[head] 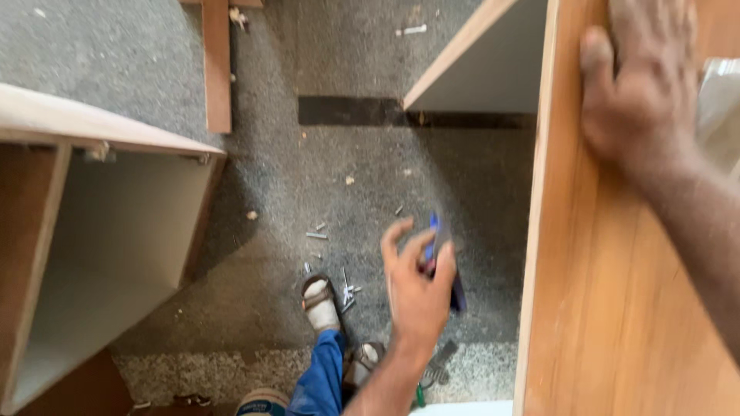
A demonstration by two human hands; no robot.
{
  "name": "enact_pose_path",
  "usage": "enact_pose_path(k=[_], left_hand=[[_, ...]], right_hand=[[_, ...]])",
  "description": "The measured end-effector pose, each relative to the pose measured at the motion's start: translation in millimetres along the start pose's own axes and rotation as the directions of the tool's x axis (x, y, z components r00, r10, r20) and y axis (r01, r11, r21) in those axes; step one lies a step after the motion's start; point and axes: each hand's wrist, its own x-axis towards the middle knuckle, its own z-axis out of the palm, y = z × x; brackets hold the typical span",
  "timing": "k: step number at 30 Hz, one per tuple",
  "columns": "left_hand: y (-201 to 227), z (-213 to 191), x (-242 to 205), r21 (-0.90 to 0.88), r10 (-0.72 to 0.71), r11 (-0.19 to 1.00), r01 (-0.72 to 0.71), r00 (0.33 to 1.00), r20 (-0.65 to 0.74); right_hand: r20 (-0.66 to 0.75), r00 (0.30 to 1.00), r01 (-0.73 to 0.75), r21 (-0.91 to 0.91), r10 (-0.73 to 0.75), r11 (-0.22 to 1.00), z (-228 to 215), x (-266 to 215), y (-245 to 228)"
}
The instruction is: The person applies adhesive to the edges of a wooden panel and rubs the surface with a small blue tool and their hands.
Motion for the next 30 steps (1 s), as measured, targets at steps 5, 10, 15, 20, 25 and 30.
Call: enact_pose_path(k=[5,10,15,20,25,30], left_hand=[[-48,-28,-96,0.127,-0.292,0.953,0.274,0.943,0.159],[-54,-46,-164,0.022,-0.077,0.997,0.075,0.989,0.130],[-54,-58,-211,0.042,0.076,0.996,-0.080,0.992,0.098],[-61,-46,-247,-0.071,-0.137,0.987,0.146,0.983,0.119],[-62,-26,-259,0.007,0.277,0.960,-0.280,0.954,0.118],[-27,-11,-193,0.059,0.430,0.896,-0.440,0.893,0.133]], right_hand=[[0.139,0.965,-0.202,-0.145,0.222,0.969,1,-33,-16],[0.160,0.882,0.470,-0.204,-0.444,0.859,-13,-187,-45],[0.275,0.569,0.772,0.146,-0.775,0.619,-30,-294,-14],[0.376,0.172,0.954,0.167,-0.910,0.249,-26,-249,15],[0.367,0.485,0.815,0.139,-0.794,0.562,-54,-181,8],[0.108,0.892,0.448,-0.083,-0.439,0.890,-30,-162,5]])
